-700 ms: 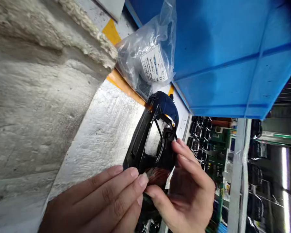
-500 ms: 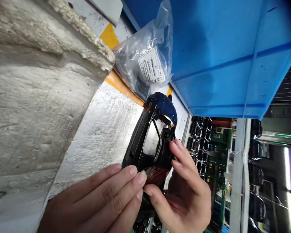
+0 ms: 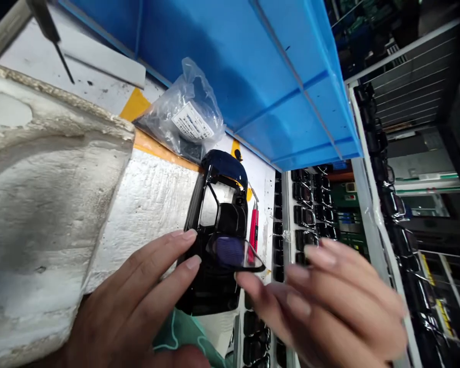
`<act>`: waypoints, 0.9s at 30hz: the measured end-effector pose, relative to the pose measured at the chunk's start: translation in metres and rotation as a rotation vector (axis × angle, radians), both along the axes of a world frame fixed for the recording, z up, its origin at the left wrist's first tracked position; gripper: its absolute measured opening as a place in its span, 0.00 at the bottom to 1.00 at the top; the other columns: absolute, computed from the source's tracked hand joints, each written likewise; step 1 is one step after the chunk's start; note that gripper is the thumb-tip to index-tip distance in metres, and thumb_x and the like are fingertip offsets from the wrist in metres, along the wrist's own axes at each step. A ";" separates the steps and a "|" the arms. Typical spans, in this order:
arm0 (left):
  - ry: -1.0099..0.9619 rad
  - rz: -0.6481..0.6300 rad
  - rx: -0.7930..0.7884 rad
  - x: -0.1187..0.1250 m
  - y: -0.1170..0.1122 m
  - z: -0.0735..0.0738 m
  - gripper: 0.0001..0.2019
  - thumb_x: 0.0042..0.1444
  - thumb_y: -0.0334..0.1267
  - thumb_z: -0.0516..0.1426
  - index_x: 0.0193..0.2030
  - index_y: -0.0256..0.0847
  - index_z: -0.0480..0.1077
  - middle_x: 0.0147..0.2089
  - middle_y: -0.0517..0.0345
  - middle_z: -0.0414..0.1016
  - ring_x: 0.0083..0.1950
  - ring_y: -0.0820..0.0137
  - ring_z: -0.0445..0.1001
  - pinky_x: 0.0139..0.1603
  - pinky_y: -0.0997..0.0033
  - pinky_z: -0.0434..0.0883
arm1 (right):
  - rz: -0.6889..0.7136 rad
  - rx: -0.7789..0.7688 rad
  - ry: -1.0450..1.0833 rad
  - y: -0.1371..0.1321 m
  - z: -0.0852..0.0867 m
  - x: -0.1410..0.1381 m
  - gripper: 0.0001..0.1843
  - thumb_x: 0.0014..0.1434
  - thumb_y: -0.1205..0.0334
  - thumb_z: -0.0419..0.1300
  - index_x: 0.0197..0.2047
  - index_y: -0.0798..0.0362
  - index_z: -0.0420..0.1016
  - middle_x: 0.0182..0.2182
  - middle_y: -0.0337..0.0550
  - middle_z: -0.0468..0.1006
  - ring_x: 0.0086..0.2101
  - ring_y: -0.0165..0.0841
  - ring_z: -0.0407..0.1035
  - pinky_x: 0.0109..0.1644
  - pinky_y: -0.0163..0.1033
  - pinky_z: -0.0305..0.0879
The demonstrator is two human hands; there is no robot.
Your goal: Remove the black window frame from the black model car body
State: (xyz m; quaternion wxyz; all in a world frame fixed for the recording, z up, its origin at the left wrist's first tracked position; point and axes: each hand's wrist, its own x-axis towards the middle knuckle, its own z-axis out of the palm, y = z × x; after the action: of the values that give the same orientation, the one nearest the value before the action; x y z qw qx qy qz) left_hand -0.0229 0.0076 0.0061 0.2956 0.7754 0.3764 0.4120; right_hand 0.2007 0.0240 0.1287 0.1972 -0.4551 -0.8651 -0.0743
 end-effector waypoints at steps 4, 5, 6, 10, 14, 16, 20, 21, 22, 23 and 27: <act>0.054 -0.043 0.026 -0.003 0.002 0.000 0.46 0.61 0.64 0.58 0.76 0.37 0.48 0.76 0.44 0.54 0.74 0.56 0.58 0.73 0.58 0.64 | -0.038 0.058 0.111 0.019 -0.015 0.011 0.19 0.54 0.57 0.75 0.43 0.53 0.73 0.44 0.47 0.75 0.52 0.45 0.71 0.58 0.55 0.72; 0.062 -0.049 0.025 -0.003 0.003 0.001 0.45 0.61 0.62 0.58 0.75 0.37 0.49 0.75 0.43 0.55 0.74 0.56 0.58 0.73 0.58 0.64 | -0.036 0.065 0.171 0.018 -0.021 0.013 0.23 0.55 0.52 0.73 0.49 0.54 0.74 0.46 0.50 0.76 0.53 0.48 0.71 0.58 0.58 0.72; 0.063 -0.052 0.033 -0.002 0.004 0.001 0.44 0.62 0.62 0.58 0.74 0.36 0.50 0.75 0.43 0.55 0.74 0.57 0.58 0.73 0.59 0.64 | -0.027 0.092 0.240 0.013 -0.028 0.015 0.28 0.57 0.48 0.71 0.55 0.55 0.74 0.49 0.52 0.77 0.54 0.50 0.72 0.58 0.60 0.71; 0.050 -0.045 0.049 -0.001 0.006 0.004 0.43 0.61 0.62 0.58 0.72 0.32 0.53 0.73 0.42 0.57 0.74 0.60 0.58 0.76 0.64 0.59 | -0.019 0.107 0.361 -0.029 -0.058 0.018 0.36 0.67 0.39 0.56 0.69 0.55 0.65 0.56 0.53 0.76 0.56 0.50 0.71 0.66 0.65 0.63; 0.048 -0.064 0.058 0.000 0.007 0.004 0.42 0.62 0.61 0.59 0.71 0.32 0.53 0.72 0.42 0.57 0.74 0.60 0.57 0.77 0.67 0.54 | 0.084 -0.226 0.189 -0.067 -0.080 0.022 0.42 0.70 0.37 0.48 0.74 0.58 0.50 0.61 0.56 0.72 0.64 0.50 0.64 0.72 0.65 0.51; 0.049 -0.072 0.054 0.000 0.007 0.004 0.40 0.64 0.59 0.58 0.72 0.34 0.53 0.72 0.43 0.57 0.74 0.60 0.57 0.77 0.67 0.53 | 0.117 -0.273 0.145 -0.074 -0.085 0.024 0.43 0.70 0.37 0.47 0.75 0.58 0.47 0.62 0.56 0.72 0.66 0.49 0.61 0.73 0.64 0.49; 0.074 -0.065 0.055 0.002 0.008 0.004 0.39 0.65 0.58 0.56 0.73 0.36 0.52 0.72 0.44 0.58 0.73 0.60 0.59 0.77 0.66 0.54 | 0.080 -0.179 0.220 -0.070 -0.091 0.028 0.44 0.68 0.35 0.50 0.74 0.58 0.49 0.62 0.58 0.72 0.66 0.49 0.61 0.72 0.64 0.49; 0.102 -0.066 0.069 0.003 0.009 0.005 0.39 0.65 0.58 0.57 0.74 0.35 0.52 0.73 0.43 0.58 0.73 0.59 0.59 0.76 0.65 0.54 | 0.071 -0.172 0.215 -0.068 -0.091 0.029 0.43 0.68 0.35 0.50 0.73 0.58 0.50 0.61 0.58 0.72 0.66 0.49 0.61 0.72 0.64 0.49; 0.139 -0.066 0.078 0.004 0.009 0.005 0.40 0.65 0.57 0.57 0.74 0.34 0.51 0.73 0.42 0.58 0.73 0.57 0.59 0.76 0.63 0.55 | 0.071 -0.173 0.191 -0.066 -0.092 0.029 0.43 0.68 0.35 0.50 0.72 0.58 0.52 0.61 0.58 0.73 0.66 0.49 0.61 0.72 0.64 0.48; 0.181 -0.062 0.086 0.005 0.009 0.005 0.41 0.65 0.57 0.57 0.75 0.33 0.49 0.74 0.41 0.57 0.74 0.56 0.58 0.76 0.61 0.56 | 0.077 -0.174 0.162 -0.064 -0.092 0.029 0.42 0.68 0.35 0.50 0.71 0.58 0.54 0.60 0.58 0.74 0.66 0.48 0.60 0.73 0.64 0.47; 0.321 -0.045 0.099 0.008 0.008 0.004 0.44 0.64 0.58 0.57 0.77 0.34 0.46 0.76 0.37 0.52 0.75 0.50 0.56 0.72 0.52 0.61 | 0.110 -0.069 0.160 -0.049 -0.081 0.030 0.28 0.71 0.42 0.49 0.60 0.58 0.62 0.53 0.57 0.79 0.62 0.46 0.65 0.69 0.61 0.53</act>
State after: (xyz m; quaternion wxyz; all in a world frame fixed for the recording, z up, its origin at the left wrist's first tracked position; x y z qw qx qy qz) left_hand -0.0144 0.0156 0.0105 0.2022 0.8530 0.3806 0.2942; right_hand 0.2308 -0.0252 0.0481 0.2535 -0.4178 -0.8725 0.0030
